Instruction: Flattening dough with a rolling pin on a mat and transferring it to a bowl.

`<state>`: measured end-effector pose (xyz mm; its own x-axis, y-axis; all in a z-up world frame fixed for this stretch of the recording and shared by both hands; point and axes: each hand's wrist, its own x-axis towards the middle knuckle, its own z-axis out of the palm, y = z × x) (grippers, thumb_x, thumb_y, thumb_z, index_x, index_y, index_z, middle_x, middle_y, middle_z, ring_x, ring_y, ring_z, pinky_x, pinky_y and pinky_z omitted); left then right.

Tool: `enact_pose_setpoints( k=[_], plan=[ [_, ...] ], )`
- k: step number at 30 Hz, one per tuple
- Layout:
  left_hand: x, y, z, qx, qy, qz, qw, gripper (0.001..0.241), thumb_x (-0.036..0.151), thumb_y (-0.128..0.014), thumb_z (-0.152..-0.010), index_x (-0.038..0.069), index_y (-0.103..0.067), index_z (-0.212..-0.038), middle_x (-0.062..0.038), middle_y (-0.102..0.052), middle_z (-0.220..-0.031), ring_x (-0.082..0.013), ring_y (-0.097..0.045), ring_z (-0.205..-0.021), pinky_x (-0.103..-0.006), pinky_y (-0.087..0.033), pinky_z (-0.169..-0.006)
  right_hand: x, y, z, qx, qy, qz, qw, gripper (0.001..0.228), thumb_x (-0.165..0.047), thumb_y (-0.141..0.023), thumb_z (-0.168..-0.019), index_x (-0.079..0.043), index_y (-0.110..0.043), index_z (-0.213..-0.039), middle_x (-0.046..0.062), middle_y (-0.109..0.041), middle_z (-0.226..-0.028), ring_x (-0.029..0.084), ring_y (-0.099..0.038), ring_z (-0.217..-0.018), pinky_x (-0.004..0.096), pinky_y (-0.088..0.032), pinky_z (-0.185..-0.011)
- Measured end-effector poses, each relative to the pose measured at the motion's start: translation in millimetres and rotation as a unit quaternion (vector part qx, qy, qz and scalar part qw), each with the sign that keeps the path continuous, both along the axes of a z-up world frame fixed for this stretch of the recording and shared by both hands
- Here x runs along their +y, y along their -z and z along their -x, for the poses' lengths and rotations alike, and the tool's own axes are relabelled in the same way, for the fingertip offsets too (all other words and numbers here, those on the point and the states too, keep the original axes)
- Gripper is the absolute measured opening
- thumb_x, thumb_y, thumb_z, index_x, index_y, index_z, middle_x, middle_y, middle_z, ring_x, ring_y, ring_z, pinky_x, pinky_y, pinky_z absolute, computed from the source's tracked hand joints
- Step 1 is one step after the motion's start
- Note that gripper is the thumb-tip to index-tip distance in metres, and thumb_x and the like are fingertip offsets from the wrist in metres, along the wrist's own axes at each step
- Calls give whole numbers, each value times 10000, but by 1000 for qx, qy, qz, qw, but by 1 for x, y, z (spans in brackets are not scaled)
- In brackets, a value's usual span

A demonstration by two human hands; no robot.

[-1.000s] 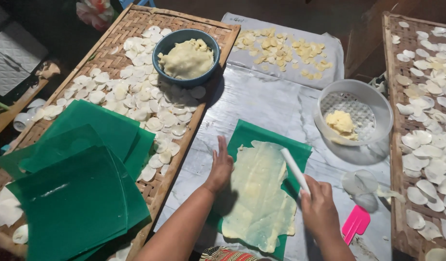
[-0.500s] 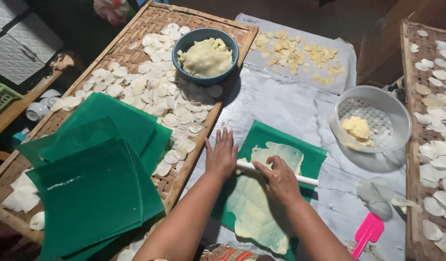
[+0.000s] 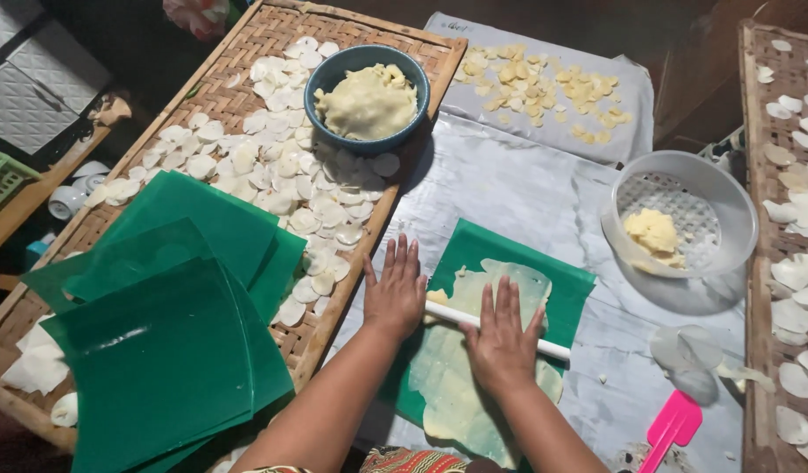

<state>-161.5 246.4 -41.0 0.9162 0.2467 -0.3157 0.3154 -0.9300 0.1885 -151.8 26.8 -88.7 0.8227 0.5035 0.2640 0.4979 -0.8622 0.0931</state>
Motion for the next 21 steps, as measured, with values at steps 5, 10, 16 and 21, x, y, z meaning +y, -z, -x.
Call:
enact_pose_setpoints(
  k=[5, 10, 16, 21],
  plan=[
    [8, 78, 27, -313, 41, -238, 919, 672, 419, -185, -1043, 172, -80, -1659, -63, -10, -1755, -230, 34, -1632, -636, 47, -1261, -16, -13, 36, 182, -53, -39, 981, 727, -504, -255, -1057, -141, -48, -1652, 65, 55, -1743, 229, 73, -1593, 566, 67, -1211],
    [-3, -19, -5, -17, 0, -38, 999, 653, 372, -177, -1049, 170, -23, -1650, -35, 97, -1736, -229, 134, -1588, -665, 115, -1208, 5, -36, -2, 251, 47, 19, 967, 732, -568, -212, -1028, -203, -45, -1640, 15, 70, -1736, 191, 83, -1584, 681, 97, -1178],
    [3, 45, 23, -173, 21, -138, 975, 660, 414, -157, -1050, 161, -46, -1650, -70, 62, -1749, -236, 96, -1610, -676, 79, -1226, -12, -28, 32, 235, -2, -34, 971, 731, -504, -279, -1044, -154, -50, -1643, 56, 81, -1737, 238, 93, -1591, 639, 67, -1197],
    [2, 9, 21, -20, 6, -48, 999, 668, 436, -152, -1050, 185, -24, -1655, -45, 107, -1742, -226, 119, -1595, -692, 128, -1194, -28, -34, 32, 122, -55, -198, 971, 409, -182, -587, -975, -88, -621, -1372, 177, -559, -1452, 340, -485, -1392, 611, -310, -1189]
  ],
)
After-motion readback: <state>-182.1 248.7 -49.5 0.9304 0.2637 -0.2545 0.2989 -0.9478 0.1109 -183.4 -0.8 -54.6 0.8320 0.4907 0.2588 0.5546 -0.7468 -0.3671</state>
